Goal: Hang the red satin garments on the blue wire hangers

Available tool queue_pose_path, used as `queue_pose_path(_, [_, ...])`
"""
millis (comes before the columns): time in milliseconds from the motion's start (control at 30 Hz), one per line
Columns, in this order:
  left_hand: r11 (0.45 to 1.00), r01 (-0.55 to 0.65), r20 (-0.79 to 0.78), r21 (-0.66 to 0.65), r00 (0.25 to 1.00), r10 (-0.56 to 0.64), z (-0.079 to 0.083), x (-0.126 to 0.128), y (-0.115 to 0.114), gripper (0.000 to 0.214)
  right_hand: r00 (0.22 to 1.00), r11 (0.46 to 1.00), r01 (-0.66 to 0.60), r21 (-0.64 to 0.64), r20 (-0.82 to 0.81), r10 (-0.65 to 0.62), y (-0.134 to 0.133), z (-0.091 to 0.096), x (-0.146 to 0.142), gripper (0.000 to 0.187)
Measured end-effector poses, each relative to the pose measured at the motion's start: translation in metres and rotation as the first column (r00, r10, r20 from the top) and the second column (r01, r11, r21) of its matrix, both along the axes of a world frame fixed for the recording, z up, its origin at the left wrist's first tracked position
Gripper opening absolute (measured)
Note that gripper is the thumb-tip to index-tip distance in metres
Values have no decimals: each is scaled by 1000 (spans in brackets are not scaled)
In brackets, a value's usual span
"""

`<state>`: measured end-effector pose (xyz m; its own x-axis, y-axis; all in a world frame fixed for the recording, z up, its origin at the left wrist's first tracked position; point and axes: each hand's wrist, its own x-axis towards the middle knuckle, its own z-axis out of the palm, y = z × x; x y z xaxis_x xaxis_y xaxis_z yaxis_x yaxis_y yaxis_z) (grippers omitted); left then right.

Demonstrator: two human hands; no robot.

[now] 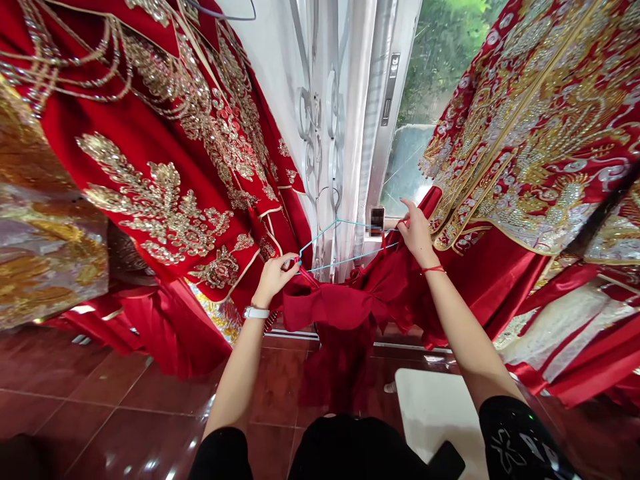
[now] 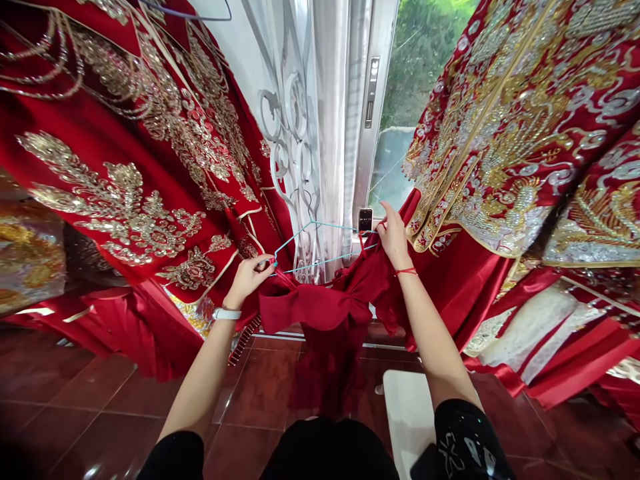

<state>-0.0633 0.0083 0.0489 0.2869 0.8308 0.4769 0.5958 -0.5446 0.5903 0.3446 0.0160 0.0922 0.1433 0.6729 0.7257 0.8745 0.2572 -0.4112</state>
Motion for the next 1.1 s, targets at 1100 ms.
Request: queue_pose_path(1100, [995, -77, -18, 70, 997, 79, -1, -13, 1, 33, 588, 791, -604, -99, -725, 359, -42, -54, -26, 83])
